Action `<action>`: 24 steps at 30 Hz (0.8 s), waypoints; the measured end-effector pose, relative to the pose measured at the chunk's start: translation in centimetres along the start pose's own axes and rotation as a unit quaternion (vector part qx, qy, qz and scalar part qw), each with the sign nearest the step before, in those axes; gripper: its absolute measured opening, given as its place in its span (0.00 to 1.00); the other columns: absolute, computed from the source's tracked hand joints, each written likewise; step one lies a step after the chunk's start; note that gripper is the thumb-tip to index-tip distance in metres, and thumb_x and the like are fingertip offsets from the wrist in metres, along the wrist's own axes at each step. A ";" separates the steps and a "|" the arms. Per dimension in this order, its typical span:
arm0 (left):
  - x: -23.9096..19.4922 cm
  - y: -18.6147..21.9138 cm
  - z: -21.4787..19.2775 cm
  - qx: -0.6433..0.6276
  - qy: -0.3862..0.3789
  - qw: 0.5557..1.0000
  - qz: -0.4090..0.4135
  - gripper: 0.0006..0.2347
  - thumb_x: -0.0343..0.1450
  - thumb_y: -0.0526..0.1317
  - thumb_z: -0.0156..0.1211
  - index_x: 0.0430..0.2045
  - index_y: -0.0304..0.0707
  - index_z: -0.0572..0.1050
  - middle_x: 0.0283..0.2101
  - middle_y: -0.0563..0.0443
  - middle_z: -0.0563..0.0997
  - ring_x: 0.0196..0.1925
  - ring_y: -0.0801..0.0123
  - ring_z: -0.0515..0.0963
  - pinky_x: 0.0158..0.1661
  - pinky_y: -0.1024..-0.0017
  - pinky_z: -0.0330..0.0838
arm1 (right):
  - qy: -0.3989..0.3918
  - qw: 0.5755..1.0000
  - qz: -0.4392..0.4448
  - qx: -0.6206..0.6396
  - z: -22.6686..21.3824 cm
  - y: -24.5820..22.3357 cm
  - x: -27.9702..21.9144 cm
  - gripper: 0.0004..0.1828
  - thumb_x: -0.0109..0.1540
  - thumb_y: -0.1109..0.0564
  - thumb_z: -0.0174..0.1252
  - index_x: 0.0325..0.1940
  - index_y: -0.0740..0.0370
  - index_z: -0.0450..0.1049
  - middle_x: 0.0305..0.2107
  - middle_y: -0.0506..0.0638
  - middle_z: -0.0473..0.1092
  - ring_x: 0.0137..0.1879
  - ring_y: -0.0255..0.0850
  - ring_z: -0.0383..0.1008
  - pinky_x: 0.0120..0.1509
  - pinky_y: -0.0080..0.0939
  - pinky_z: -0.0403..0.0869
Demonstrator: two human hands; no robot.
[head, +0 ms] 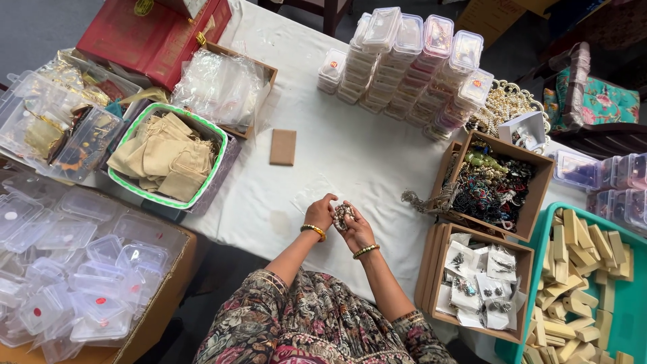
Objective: The person packs jewelry items into small plastic containers and wraps them in bubble wrap. They handle necklaces and other small accessories, placing them into containers and sealing them. The person also organizes the packed items on the table.
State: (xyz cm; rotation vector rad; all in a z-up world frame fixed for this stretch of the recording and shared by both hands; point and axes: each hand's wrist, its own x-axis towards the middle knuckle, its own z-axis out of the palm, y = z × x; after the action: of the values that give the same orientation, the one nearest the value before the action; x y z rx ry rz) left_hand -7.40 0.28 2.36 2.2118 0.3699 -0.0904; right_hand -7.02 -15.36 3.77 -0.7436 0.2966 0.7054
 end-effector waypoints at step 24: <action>-0.2 2.2 0.4 -0.024 0.043 0.991 0.128 0.04 0.64 0.31 0.63 0.27 0.41 0.82 0.35 0.48 0.76 0.39 0.57 0.80 0.41 0.62 0.76 | 0.235 0.948 -0.109 -0.182 -6.1 4.6 4.0 0.27 0.55 0.70 0.60 0.58 0.61 0.65 0.42 0.53 0.76 0.42 0.39 0.78 0.41 0.38 0.79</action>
State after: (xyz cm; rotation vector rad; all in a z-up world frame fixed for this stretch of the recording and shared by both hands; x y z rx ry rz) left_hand -6.96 -1.37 3.82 2.1999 0.1320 0.1516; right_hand -7.20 -15.33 -4.82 -1.2808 0.5162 0.3643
